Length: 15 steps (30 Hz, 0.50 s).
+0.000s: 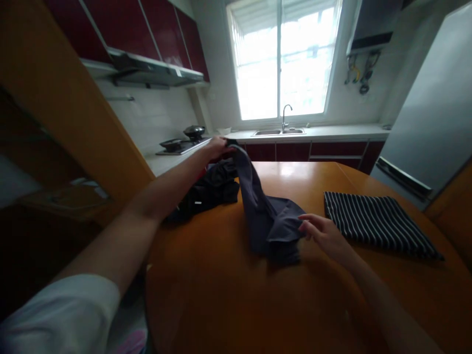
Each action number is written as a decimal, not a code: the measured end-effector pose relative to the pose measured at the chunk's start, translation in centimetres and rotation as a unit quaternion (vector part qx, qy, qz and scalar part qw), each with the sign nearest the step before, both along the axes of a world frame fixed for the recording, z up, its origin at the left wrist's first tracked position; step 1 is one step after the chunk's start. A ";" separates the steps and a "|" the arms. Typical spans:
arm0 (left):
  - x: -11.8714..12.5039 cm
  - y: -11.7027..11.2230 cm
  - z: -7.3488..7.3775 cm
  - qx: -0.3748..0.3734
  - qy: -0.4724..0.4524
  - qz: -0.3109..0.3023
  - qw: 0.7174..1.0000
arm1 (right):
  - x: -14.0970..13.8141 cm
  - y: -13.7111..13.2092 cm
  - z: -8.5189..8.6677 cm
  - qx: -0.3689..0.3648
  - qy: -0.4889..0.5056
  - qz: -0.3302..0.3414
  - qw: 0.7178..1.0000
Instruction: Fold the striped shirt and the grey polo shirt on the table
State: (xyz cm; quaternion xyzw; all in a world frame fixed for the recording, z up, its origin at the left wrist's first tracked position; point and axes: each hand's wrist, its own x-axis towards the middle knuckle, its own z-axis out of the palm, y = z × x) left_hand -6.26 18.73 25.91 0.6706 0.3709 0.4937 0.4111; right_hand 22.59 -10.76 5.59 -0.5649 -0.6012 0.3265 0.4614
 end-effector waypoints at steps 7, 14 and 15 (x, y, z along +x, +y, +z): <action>1.6 3.0 17.4 0.290 -0.145 0.043 0.945 | 1.0 1.2 -2.8 -0.023 0.010 0.002 1.000; -10.3 -0.9 12.7 0.251 0.010 0.033 0.967 | -0.4 1.0 -2.5 -0.040 0.004 0.041 0.998; -12.2 -1.6 10.1 0.209 0.065 0.044 0.975 | -0.6 1.0 -2.5 -0.042 0.002 0.047 0.998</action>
